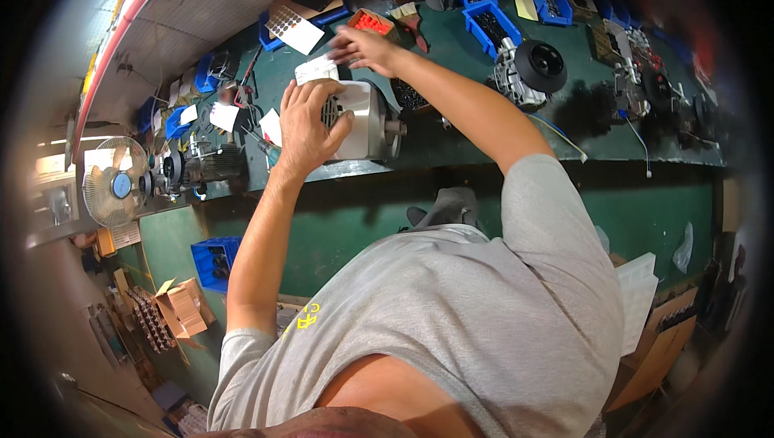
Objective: The person uses a cordless drill to fasten screws into a silver metal casing on a workbench. After securing the casing, the person picks up the unit and places it on a wooden pallet alongside several identical units.
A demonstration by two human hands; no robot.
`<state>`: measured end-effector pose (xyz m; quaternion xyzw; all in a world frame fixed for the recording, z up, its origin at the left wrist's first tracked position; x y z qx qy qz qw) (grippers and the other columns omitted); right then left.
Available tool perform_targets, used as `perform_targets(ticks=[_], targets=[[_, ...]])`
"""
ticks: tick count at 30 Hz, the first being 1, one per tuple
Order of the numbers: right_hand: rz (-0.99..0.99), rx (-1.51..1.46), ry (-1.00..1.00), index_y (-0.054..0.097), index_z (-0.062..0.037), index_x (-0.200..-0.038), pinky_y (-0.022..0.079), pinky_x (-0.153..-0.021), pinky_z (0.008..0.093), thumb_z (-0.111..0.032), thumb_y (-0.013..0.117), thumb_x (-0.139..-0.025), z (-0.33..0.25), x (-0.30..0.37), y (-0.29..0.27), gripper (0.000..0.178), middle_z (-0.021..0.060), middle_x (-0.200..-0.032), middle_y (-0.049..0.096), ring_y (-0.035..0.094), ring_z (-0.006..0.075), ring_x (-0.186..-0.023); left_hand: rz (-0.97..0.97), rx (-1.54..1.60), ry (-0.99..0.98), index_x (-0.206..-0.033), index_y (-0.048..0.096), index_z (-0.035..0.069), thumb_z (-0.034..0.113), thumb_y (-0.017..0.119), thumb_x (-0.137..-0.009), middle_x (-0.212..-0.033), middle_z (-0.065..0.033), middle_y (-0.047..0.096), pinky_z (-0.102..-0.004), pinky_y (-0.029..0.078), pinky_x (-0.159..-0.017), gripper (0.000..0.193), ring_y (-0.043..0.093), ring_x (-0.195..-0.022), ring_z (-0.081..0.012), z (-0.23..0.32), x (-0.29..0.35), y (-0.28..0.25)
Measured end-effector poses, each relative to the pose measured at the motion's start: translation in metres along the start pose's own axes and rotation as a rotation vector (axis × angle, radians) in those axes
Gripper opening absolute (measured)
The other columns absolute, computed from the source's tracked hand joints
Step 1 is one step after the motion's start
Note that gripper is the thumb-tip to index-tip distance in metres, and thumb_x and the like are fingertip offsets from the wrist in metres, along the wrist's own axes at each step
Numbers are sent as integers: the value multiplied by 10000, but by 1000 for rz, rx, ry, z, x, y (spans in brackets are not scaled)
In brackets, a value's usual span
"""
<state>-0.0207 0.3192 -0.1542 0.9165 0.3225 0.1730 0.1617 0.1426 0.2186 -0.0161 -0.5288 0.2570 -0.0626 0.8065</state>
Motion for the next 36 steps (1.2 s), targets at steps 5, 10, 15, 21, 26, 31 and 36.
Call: perform_targets(ticks=[5,10,15,21,26,31,36], targets=[[-295,251,149,643,-102,-1259,396,-1061,392,-708,281,-1010,25,-38,49,749,71,-1292,639,567,176,-1229,-33,3,-19,-1106,632,69,226,716,-720,-1112,-103,645,-551,288,-1149,425,593,-1133,-327,0,-6,-2],[-445,256,230,622,-113,-1341,255,-1144,454,-821,152,-939,29,-27,65,940,99,-1320,608,477,214,-1319,-23,53,-30,-1036,639,69,214,712,-683,-1066,-92,648,-531,308,-1146,388,610,-1083,-313,-4,-7,0],[-480,263,100,664,-112,-1288,253,-1197,456,-849,177,-914,31,-22,70,959,176,-1379,572,481,263,-1353,-22,52,-48,-1030,641,83,215,736,-647,-1059,-69,640,-511,320,-1132,416,607,-1044,-288,-5,-11,2],[-366,91,99,610,-26,-1326,300,-1166,398,-754,240,-984,28,-35,48,885,118,-1336,621,498,209,-1320,-41,45,-76,-1041,642,78,213,725,-660,-1069,-85,651,-541,338,-1132,413,621,-1050,-304,-2,-21,1],[32,-184,110,620,-43,-1260,296,-1121,455,-744,244,-981,38,-32,-7,843,88,-1244,690,565,182,-1256,-67,58,-130,-1076,653,82,224,723,-662,-1102,-101,659,-551,337,-1137,443,623,-1083,-314,-3,-18,-1],[308,-86,33,688,7,-1113,502,-953,360,-482,429,-1047,112,15,-42,557,116,-1064,729,691,221,-1050,26,16,-247,-1175,674,114,261,754,-626,-1205,-118,628,-597,286,-1130,574,579,-1171,-333,-4,27,-18],[311,-137,262,454,16,-1415,324,-1152,439,-459,417,-1049,159,34,-41,600,202,-1472,451,425,307,-1382,222,-75,-540,-1197,661,139,275,757,-632,-1222,-132,601,-638,265,-1121,589,569,-1194,-322,16,80,-35]])
Point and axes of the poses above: each hand's wrist, its own x-axis away from the middle knuckle, its own y-axis out of the palm, z = x × y, the point moved 5 cm from there along -x, towards the middle knuckle
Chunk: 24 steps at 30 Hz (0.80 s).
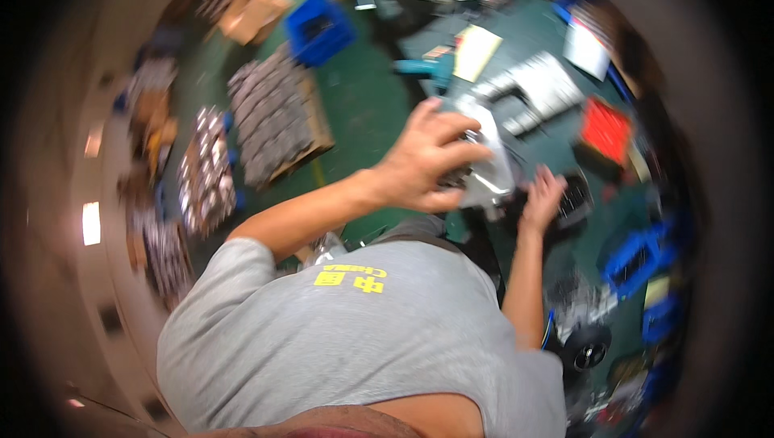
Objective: The person uses a cordless drill to fasten screws into a silver metal casing on a workbench. After securing the casing, the person picks up the unit and places it on a wooden pallet alongside several identical units.
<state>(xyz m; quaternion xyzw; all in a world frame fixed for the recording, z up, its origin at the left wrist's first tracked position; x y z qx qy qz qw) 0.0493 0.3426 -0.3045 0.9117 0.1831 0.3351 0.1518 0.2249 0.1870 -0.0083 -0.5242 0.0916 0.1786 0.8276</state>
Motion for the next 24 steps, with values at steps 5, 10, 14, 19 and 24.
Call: perform_targets(ticks=[5,10,14,19,24], targets=[[-132,181,144,338,19,-1533,96,-1237,450,-712,273,-1001,34,-7,18,906,220,-1611,307,222,325,-1522,217,66,-236,-1163,644,130,328,725,-679,-1206,-86,619,-630,261,-1140,530,580,-1160,-286,-29,62,-17],[-146,293,318,363,48,-1509,232,-1208,426,-762,317,-962,68,-43,7,979,197,-1574,366,358,333,-1437,362,129,-251,-1100,651,108,296,718,-681,-1143,-84,650,-607,292,-1135,465,604,-1116,-299,-36,106,-15],[-107,273,460,427,25,-1463,330,-1162,472,-763,373,-942,80,-49,9,946,169,-1520,440,445,352,-1369,441,166,-249,-1123,645,96,314,704,-696,-1141,-117,636,-616,283,-1144,483,604,-1106,-313,-52,131,-14],[-128,386,465,459,-38,-1452,368,-1134,499,-693,490,-925,84,-45,12,841,142,-1472,497,471,360,-1344,600,310,-338,-1070,638,46,284,702,-670,-1102,-138,635,-479,435,-991,469,600,-1060,-339,-94,181,-13],[-224,407,657,482,-44,-1444,380,-1114,527,-705,463,-926,111,-8,17,840,146,-1471,510,488,357,-1330,721,415,-541,-1028,653,23,187,689,-681,-1056,-138,662,-430,475,-943,385,611,-1020,-333,-146,255,-30]])
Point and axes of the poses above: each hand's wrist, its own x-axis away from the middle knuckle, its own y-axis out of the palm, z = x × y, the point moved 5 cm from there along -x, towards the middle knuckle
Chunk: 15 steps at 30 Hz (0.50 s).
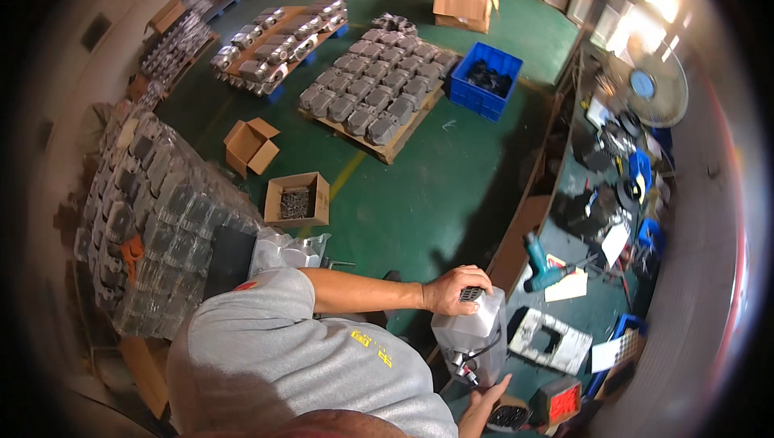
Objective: The person uses a cordless drill to fasten screws into a silver metal casing on a workbench. After securing the casing, the person picks up the unit and places it on a wooden pallet alongside several identical units.
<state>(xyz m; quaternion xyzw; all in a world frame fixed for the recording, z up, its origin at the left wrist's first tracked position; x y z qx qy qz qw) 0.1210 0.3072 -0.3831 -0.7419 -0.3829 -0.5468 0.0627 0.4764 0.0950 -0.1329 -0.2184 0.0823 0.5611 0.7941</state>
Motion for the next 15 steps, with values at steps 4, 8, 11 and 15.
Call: perform_targets(ticks=[4,8,11,15], targets=[[-30,153,101,498,-75,-1451,402,-1071,522,-742,416,-919,20,16,69,857,133,-1467,533,495,355,-1330,131,32,-85,-1021,675,2,156,661,-710,-1009,-157,680,-405,514,-895,348,642,-976,-335,-33,8,-76],[-66,374,99,574,-85,-1359,431,-1003,471,-731,404,-928,16,-8,160,794,96,-1343,633,586,302,-1219,284,73,-206,-1021,691,-5,207,629,-788,-977,-158,696,-354,518,-841,322,670,-925,-275,-42,23,-171],[-58,468,-24,594,-111,-1331,441,-967,442,-721,427,-927,4,-13,249,751,68,-1295,659,612,273,-1172,418,76,-218,-1037,691,-13,226,627,-828,-953,-116,704,-326,523,-830,324,665,-908,-200,-55,28,-225],[-74,600,-80,647,-143,-1255,449,-843,396,-714,461,-910,-12,-33,334,692,28,-1188,706,643,230,-1070,512,266,-298,-1075,684,-19,177,615,-885,-952,-66,693,-282,514,-811,281,628,-884,-118,-56,21,-284]])
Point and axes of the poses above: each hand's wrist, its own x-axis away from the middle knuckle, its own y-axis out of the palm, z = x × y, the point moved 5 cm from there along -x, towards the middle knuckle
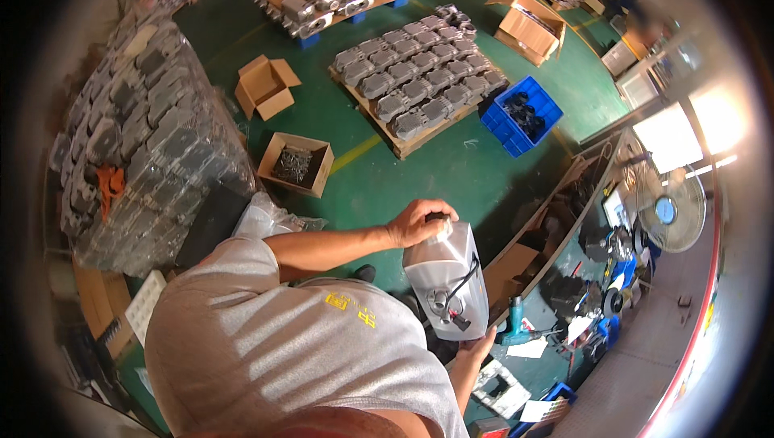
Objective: The person uses a cordless drill to fasten screws into a silver metal casing on a workbench. After securing the casing, the person picks up the unit and places it on a wooden pallet alongside several identical units.
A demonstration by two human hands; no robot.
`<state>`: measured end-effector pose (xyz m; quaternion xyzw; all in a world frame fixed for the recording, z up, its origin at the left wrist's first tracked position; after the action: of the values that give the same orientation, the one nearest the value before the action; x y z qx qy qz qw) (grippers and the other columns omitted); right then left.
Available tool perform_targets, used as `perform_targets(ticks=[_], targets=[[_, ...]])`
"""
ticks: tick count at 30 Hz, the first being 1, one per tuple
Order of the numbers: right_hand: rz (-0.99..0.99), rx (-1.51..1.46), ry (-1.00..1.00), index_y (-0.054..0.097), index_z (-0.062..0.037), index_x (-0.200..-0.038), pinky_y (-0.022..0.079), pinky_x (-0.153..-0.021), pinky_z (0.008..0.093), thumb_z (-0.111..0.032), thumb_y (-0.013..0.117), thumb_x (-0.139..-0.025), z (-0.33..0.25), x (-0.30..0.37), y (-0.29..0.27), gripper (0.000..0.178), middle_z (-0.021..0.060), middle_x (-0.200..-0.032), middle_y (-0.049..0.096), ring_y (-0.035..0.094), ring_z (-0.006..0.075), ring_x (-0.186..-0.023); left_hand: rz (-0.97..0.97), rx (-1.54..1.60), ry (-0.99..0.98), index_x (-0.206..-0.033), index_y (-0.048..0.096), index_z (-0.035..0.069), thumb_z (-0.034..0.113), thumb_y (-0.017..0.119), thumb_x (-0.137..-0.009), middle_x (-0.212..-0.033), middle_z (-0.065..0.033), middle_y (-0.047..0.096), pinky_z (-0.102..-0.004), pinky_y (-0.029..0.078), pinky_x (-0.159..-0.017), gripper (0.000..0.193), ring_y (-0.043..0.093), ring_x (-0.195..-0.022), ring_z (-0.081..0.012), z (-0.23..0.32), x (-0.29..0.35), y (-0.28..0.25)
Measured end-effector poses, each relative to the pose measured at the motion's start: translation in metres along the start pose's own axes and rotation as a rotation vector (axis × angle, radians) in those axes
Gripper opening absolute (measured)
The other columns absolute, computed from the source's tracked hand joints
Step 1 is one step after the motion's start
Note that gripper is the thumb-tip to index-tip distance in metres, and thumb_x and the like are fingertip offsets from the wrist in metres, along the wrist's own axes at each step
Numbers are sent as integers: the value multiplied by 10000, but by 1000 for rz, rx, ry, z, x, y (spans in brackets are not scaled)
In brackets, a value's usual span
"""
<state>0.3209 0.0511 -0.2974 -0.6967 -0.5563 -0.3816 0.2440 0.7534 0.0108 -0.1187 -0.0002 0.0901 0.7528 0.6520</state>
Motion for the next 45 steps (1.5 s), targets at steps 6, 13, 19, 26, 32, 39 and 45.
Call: perform_targets(ticks=[6,13,19,26,32,39,45], targets=[[-96,76,-94,686,-182,-1170,393,-580,306,-694,500,-898,-80,-51,87,610,-24,-989,731,646,172,-792,110,9,55,-1070,683,-17,115,606,-910,-970,-60,697,-277,513,-817,222,629,-897,-110,-9,-67,-53],[-194,124,-86,696,-166,-1114,421,-524,309,-573,554,-947,-152,-144,246,463,-8,-936,742,663,175,-704,346,-90,147,-1073,704,-19,92,587,-913,-973,-81,715,-282,518,-824,228,651,-894,-125,-13,-145,-147],[-301,275,-48,681,-156,-991,463,-534,327,-510,574,-965,-189,-176,409,371,-7,-779,696,660,166,-663,586,-49,79,-1066,700,-17,97,583,-910,-939,-59,703,-280,502,-775,226,635,-856,-116,-14,-159,-254],[-318,414,-1,654,-129,-1006,540,-608,323,-462,630,-948,-195,-212,598,338,7,-863,677,665,171,-722,780,-55,44,-1053,690,-13,111,560,-926,-931,-11,651,-253,448,-791,221,556,-869,-89,-21,-185,-401],[-344,461,-31,629,-136,-904,526,-559,321,-467,672,-919,-204,-198,751,334,-9,-752,637,645,164,-650,851,-87,37,-1038,683,-19,111,564,-926,-928,-4,642,-246,439,-777,209,537,-860,-77,0,-225,-522],[-392,483,3,622,-132,-913,538,-563,335,-462,677,-911,-198,-239,870,335,0,-759,642,650,171,-650,839,-58,1,-1036,695,-3,110,594,-909,-875,20,616,-238,417,-710,198,523,-817,-62,16,-296,-635],[-454,514,35,679,-108,-1089,577,-602,352,-446,654,-923,-194,-287,1002,377,29,-919,712,712,199,-791,905,-43,-3,-1012,696,-3,123,615,-890,-838,22,598,-233,417,-694,193,518,-786,-62,18,-354,-739]])
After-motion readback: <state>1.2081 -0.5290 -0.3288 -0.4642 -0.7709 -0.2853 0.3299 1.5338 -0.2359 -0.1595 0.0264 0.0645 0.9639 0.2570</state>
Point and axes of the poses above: each hand's wrist, its own x-axis away from the middle knuckle, its own y-axis out of the palm, z = x × y, the point moved 5 cm from there along -x, towards the middle knuckle
